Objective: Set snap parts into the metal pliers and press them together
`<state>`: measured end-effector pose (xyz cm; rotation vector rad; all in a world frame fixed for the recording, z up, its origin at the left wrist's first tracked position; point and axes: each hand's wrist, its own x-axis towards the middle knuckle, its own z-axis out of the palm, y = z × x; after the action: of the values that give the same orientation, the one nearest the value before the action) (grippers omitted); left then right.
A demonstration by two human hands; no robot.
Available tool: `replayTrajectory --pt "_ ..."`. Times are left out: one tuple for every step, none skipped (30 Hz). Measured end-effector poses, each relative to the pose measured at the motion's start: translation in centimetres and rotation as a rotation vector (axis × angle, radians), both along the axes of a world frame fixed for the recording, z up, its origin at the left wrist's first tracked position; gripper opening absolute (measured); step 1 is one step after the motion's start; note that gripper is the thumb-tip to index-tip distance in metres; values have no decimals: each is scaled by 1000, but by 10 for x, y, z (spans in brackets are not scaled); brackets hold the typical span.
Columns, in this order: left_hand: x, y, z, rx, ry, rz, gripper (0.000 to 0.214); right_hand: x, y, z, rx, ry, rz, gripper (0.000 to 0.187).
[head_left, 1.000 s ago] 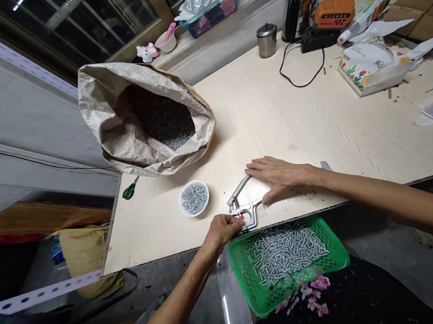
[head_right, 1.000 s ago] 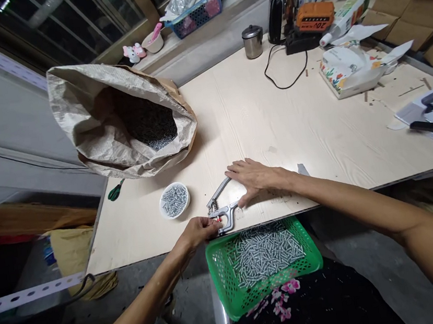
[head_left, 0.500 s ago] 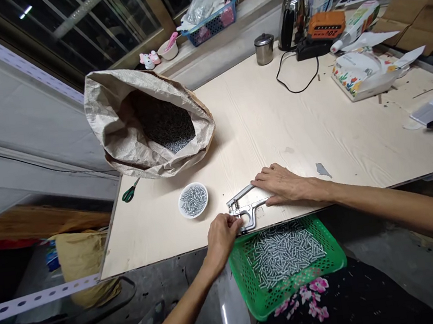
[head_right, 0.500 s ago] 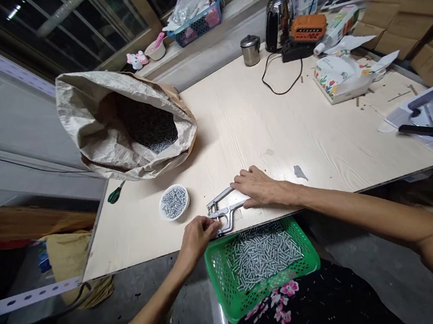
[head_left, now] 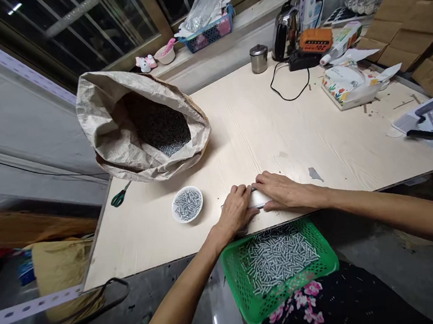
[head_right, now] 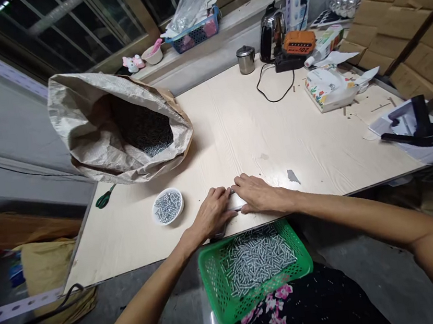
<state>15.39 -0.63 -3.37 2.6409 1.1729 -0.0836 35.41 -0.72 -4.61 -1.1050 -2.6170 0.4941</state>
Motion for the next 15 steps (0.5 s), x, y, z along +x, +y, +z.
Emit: replayTrajectory --pt "1 0 0 0 -2 8 36 -2 1 -3 10 -7 -7 31" --pt "2 0 0 1 -19 25 26 -4 3 -6 18 -15 -15 20" --pt "3 0 -1 1 -48 46 19 -7 6 -10 20 -22 -19 10" --pt "4 0 -3 -1 -83 68 16 -10 8 -15 18 -24 -19 6" --pt "5 0 -5 -4 -115 87 16 -11 10 -18 13 -23 -13 11" --pt "6 0 -7 -6 -139 101 17 -13 13 -21 10 -19 -2 14" --pt "6 -1 -8 -8 -154 109 18 -13 14 -21 14 -15 14 15" --pt "5 -1 -9 -4 -163 115 17 -12 15 -21 23 -15 27 12" --pt "3 -3 -9 7 -176 122 17 -10 15 -18 35 -18 32 7" --pt "1 -5 -8 26 -199 135 21 -8 14 -15 51 -18 29 14" --pt "-4 -8 -5 52 -233 159 29 -5 13 -12 65 -16 22 30" --pt "-9 -12 -2 85 -276 202 36 -1 11 -8 76 -8 14 47" --pt "-16 -17 2 121 -318 267 38 2 8 -5 85 5 6 62" --pt "-24 -22 6 155 -346 353 34 5 5 -3 90 23 0 70" --pt "-31 -28 9 178 -350 452 29 6 2 -2 92 46 -7 70"
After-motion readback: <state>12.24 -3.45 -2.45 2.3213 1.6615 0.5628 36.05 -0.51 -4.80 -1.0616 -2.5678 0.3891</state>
